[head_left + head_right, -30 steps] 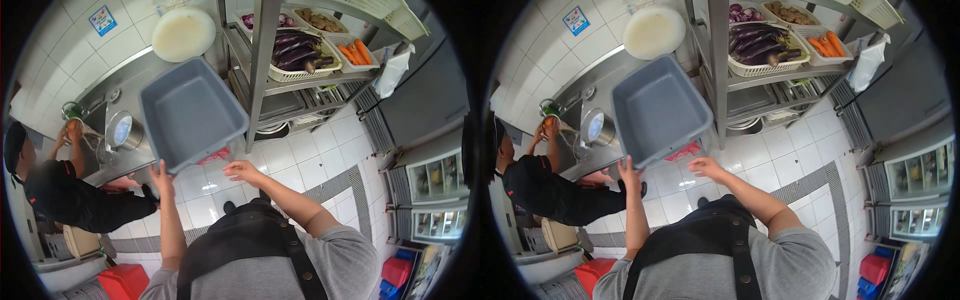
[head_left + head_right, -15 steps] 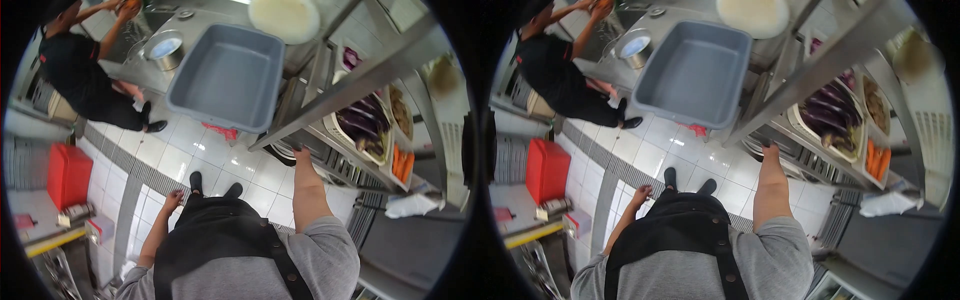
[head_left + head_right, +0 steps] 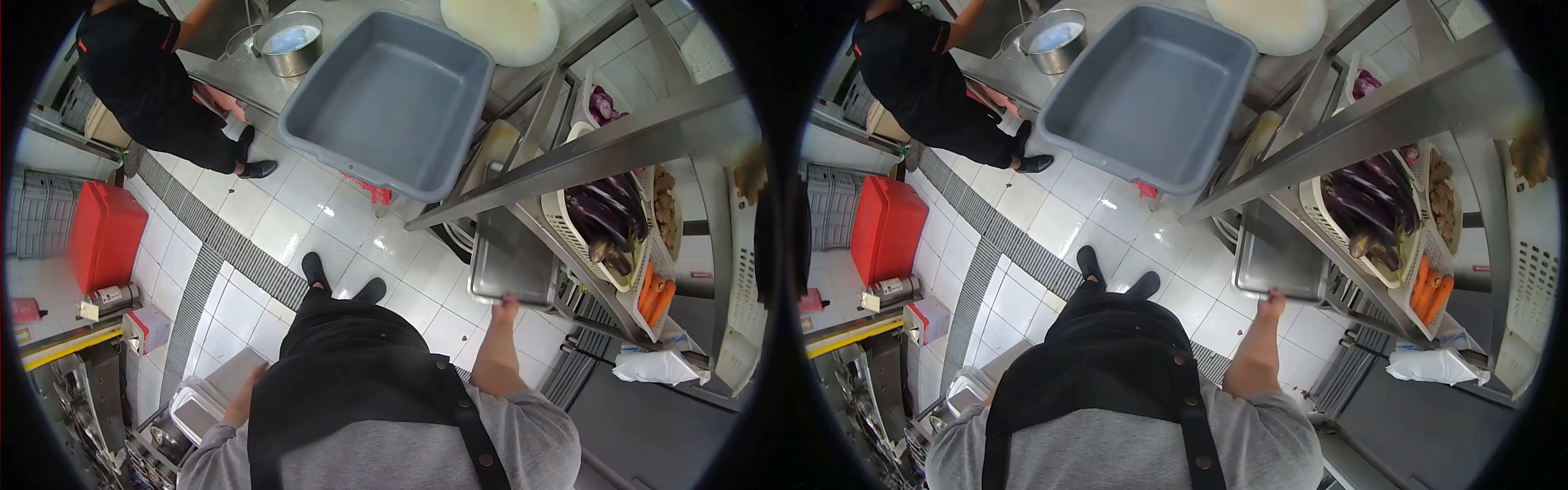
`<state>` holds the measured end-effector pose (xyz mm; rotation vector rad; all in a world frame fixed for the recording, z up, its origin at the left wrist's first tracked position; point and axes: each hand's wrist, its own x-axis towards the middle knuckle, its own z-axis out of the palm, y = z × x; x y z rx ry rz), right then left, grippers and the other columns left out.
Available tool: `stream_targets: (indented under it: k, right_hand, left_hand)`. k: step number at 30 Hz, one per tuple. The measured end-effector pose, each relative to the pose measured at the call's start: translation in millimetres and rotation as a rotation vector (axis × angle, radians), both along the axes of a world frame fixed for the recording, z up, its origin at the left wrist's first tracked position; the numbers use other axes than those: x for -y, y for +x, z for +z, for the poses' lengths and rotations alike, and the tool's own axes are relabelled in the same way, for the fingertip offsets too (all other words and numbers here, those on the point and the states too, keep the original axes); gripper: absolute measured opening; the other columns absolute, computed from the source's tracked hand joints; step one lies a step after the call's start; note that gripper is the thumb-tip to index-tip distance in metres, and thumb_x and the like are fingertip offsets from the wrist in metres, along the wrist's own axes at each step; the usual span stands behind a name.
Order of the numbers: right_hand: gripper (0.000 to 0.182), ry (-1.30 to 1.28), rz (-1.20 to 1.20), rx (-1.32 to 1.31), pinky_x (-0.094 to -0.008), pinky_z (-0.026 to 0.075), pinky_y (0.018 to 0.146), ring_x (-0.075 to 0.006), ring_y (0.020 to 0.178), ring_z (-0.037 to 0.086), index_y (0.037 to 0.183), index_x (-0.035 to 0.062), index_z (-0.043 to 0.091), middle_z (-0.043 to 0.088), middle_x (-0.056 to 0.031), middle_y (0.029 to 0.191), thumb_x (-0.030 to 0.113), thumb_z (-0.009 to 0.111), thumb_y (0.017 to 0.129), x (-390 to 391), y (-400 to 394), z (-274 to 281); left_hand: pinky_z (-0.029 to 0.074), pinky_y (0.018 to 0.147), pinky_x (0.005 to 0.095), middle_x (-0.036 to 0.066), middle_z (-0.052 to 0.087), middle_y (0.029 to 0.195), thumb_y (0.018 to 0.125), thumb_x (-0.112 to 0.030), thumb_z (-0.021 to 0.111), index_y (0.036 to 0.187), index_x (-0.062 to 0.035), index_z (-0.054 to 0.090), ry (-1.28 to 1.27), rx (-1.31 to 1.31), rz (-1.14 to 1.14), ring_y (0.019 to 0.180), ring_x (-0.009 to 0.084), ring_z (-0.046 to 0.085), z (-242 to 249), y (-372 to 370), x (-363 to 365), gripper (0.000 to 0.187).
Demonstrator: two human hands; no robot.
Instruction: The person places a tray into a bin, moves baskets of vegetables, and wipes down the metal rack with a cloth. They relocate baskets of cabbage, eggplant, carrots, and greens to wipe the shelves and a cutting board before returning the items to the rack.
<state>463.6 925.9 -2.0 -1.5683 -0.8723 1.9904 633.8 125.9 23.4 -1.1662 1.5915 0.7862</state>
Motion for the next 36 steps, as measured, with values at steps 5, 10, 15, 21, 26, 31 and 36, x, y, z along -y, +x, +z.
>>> stream_targets:
  k: [5, 10, 15, 21, 26, 31, 36]
  right_hand:
    - [0.024, -0.117, 0.103, 0.142, -0.0456, 0.041, 0.093, -0.0233, 0.087, 0.054, 0.080, 0.0099, 0.056, 0.057, -0.0018, 0.084, 0.004, 0.054, 0.056, 26.9, 171.2, 53.2]
    - [0.053, -0.161, 0.107, -0.035, -0.0495, 0.046, 0.100, -0.0347, 0.104, 0.060, 0.111, -0.0013, 0.060, 0.065, -0.0132, 0.106, 0.004, 0.054, 0.058, 94.5, 276.7, 120.3]
    - [0.069, -0.158, 0.004, 0.076, -0.0495, 0.050, 0.095, -0.0397, 0.100, 0.062, 0.122, -0.0048, 0.053, 0.063, -0.0204, 0.109, 0.014, 0.057, 0.056, 198.8, 290.0, 215.4]
    - [0.073, -0.116, -0.056, -0.052, -0.0471, 0.055, 0.087, -0.0396, 0.092, 0.064, 0.125, -0.0072, 0.050, 0.063, -0.0228, 0.106, 0.015, 0.058, 0.056, 305.6, 227.1, 276.9]
    - [0.066, -0.106, -0.065, -0.086, -0.0449, 0.056, 0.085, -0.0378, 0.089, 0.064, 0.120, -0.0072, 0.053, 0.063, -0.0216, 0.101, 0.014, 0.057, 0.059, 354.3, 132.3, 291.5]
    - [0.038, 0.088, -0.062, -0.058, -0.0416, 0.055, 0.081, -0.0314, 0.082, 0.063, 0.100, -0.0046, 0.058, 0.062, -0.0160, 0.092, 0.009, 0.058, 0.065, 409.4, -17.1, 345.3]
    - [0.021, 0.279, 0.009, -0.320, -0.0394, 0.050, 0.083, -0.0258, 0.087, 0.060, 0.093, -0.0019, 0.055, 0.059, -0.0115, 0.089, 0.001, 0.056, 0.073, 435.1, -143.7, 363.3]
  left_hand:
    - [0.049, 0.074, 0.0417, 0.016, 0.067, 0.095, 0.094, -0.048, 0.055, 0.103, 0.0018, 0.067, 0.075, -0.627, -0.006, 0.086, 0.0270, 0.062, -36.4, -203.2, -38.4, 0.052]
    - [0.049, 0.075, 0.0310, 0.009, 0.065, 0.104, 0.097, -0.051, 0.050, 0.116, -0.0026, 0.059, 0.183, -1.277, 0.212, 0.091, 0.0174, 0.062, 85.3, -472.3, -100.0, 0.053]
    - [0.045, 0.074, 0.0265, 0.008, 0.065, 0.108, 0.097, -0.047, 0.054, 0.128, -0.0020, 0.053, 0.355, -1.490, 0.157, 0.089, 0.0159, 0.059, 211.4, -606.7, -160.6, 0.055]
    - [0.042, 0.063, 0.0241, 0.004, 0.061, 0.087, 0.088, -0.034, 0.071, 0.121, 0.0023, 0.056, 0.343, -1.483, -0.140, 0.071, 0.0092, 0.052, 221.4, -625.8, -188.8, 0.051]
    - [0.028, 0.050, 0.0237, -0.003, 0.047, 0.071, 0.096, -0.033, 0.062, 0.113, -0.0005, 0.058, 0.380, -1.535, 0.000, 0.059, 0.0048, 0.036, 193.2, -637.2, -183.3, 0.037]
    - [0.036, 0.059, 0.0240, 0.001, 0.054, 0.079, 0.098, -0.031, 0.058, 0.109, -0.0015, 0.056, 0.552, -1.495, 0.062, 0.069, 0.0082, 0.043, 191.9, -638.5, -182.5, 0.031]
    - [0.044, 0.075, 0.0305, 0.010, 0.062, 0.090, 0.099, -0.025, 0.054, 0.106, 0.0017, 0.056, 0.439, -1.607, 0.021, 0.081, 0.0162, 0.054, 187.6, -640.5, -184.8, 0.027]
